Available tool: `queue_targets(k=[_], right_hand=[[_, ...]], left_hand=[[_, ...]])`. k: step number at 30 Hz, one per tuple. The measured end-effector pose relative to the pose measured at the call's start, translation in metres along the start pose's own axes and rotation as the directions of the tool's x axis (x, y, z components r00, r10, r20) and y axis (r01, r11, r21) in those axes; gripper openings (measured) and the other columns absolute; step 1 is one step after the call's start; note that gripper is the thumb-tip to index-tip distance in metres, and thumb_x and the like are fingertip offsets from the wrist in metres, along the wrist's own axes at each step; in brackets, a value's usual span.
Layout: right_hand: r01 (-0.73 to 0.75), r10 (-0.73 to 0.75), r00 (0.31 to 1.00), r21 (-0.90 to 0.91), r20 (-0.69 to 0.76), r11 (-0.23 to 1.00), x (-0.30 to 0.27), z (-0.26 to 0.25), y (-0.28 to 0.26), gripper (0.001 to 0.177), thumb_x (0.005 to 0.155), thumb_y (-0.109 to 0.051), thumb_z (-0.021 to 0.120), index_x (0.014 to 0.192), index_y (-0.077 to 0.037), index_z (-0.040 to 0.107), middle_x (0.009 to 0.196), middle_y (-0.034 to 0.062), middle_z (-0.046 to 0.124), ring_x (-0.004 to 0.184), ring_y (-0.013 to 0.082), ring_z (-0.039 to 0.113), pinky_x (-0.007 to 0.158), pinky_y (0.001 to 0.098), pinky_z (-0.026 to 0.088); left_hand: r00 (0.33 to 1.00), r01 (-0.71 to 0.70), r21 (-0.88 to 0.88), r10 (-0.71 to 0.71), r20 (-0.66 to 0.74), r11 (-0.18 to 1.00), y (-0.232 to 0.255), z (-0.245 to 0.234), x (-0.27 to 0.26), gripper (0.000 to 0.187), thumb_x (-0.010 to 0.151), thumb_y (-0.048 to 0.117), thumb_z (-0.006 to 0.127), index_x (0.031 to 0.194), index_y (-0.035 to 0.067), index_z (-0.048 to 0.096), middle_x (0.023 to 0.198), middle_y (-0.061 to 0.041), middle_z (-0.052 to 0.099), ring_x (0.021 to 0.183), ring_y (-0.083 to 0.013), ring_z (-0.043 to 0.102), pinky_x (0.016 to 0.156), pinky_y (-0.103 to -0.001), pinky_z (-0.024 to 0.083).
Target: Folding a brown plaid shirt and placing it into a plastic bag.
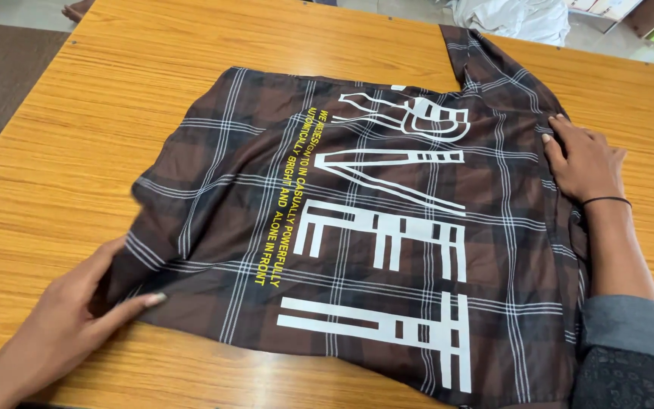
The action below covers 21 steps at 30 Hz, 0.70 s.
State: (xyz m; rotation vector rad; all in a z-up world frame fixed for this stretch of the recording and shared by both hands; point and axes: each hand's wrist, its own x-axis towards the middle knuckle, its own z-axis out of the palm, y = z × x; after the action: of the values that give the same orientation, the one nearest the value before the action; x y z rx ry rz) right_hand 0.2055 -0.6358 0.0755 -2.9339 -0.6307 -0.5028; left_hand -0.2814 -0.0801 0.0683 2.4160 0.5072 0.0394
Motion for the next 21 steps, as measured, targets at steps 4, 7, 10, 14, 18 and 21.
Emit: queue_targets(k=[4,7,10,14,18,21], right_hand=[[0.022,-0.022,1.0,-0.007,-0.011,1.0,0.001,0.002,0.002,0.048,0.107,-0.045,0.049,0.149,-0.024,0.059,0.156,0.0011,0.055,0.136,0.0352,0.051,0.1,0.0792,0.028],[-0.004,0.004,1.0,0.014,-0.004,1.0,0.001,-0.002,-0.002,0.048,0.106,-0.045,0.049,0.148,-0.025,0.058,0.156,-0.0003,0.055,0.135,0.0343,0.051,0.102,0.0797,0.027],[-0.022,0.022,1.0,0.011,0.009,1.0,0.001,-0.003,-0.005,0.047,0.106,-0.045,0.049,0.148,-0.025,0.059,0.156,-0.0005,0.054,0.137,0.0337,0.049,0.101,0.0822,0.024],[-0.023,0.023,1.0,0.01,0.02,1.0,0.003,-0.003,-0.005,0.048,0.105,-0.044,0.049,0.148,-0.025,0.058,0.158,-0.0007,0.053,0.137,0.034,0.049,0.102,0.083,0.023],[-0.02,0.019,0.999,0.021,0.036,1.0,0.002,-0.001,-0.001,0.049,0.106,-0.046,0.048,0.149,-0.025,0.057,0.157,0.0003,0.053,0.138,0.0343,0.048,0.102,0.0825,0.022],[-0.002,0.005,0.998,-0.044,0.062,0.999,0.011,-0.004,0.003,0.051,0.105,-0.048,0.048,0.15,-0.025,0.056,0.157,0.0001,0.052,0.136,0.0342,0.049,0.101,0.0824,0.022]], left_hand=[[0.967,0.234,0.234,-0.251,0.042,0.943,0.003,-0.014,-0.002,0.07,0.092,0.025,0.08,0.156,0.012,0.054,0.095,-0.013,0.075,0.075,-0.0227,0.073,0.068,-0.032,0.061],[0.993,-0.02,-0.487,-0.039,-0.11,0.873,-0.049,-0.002,-0.014,0.048,0.096,0.02,0.07,0.14,0.001,0.068,0.092,-0.01,0.078,0.074,-0.0141,0.066,0.064,-0.033,0.055],[0.96,-0.022,-0.598,-0.15,-0.236,0.801,-0.067,0.007,-0.027,0.048,0.101,0.018,0.074,0.145,0.001,0.064,0.072,-0.008,0.071,0.053,-0.0138,0.047,0.047,-0.033,0.032],[0.928,0.371,-0.043,-0.371,-0.008,0.928,-0.006,-0.002,-0.025,0.066,0.096,0.028,0.08,0.153,0.009,0.053,0.07,-0.014,0.074,0.057,-0.0164,0.059,0.055,-0.03,0.045],[0.805,0.561,0.227,-0.589,0.077,0.796,-0.007,0.0,-0.033,0.067,0.095,0.023,0.083,0.153,0.011,0.052,0.071,-0.021,0.078,0.063,-0.0305,0.072,0.064,-0.04,0.055],[0.836,0.548,-0.139,-0.54,0.095,0.825,-0.056,0.02,-0.042,0.06,0.091,0.013,0.081,0.147,0.007,0.059,0.085,-0.02,0.081,0.082,-0.0324,0.079,0.08,-0.043,0.059]])
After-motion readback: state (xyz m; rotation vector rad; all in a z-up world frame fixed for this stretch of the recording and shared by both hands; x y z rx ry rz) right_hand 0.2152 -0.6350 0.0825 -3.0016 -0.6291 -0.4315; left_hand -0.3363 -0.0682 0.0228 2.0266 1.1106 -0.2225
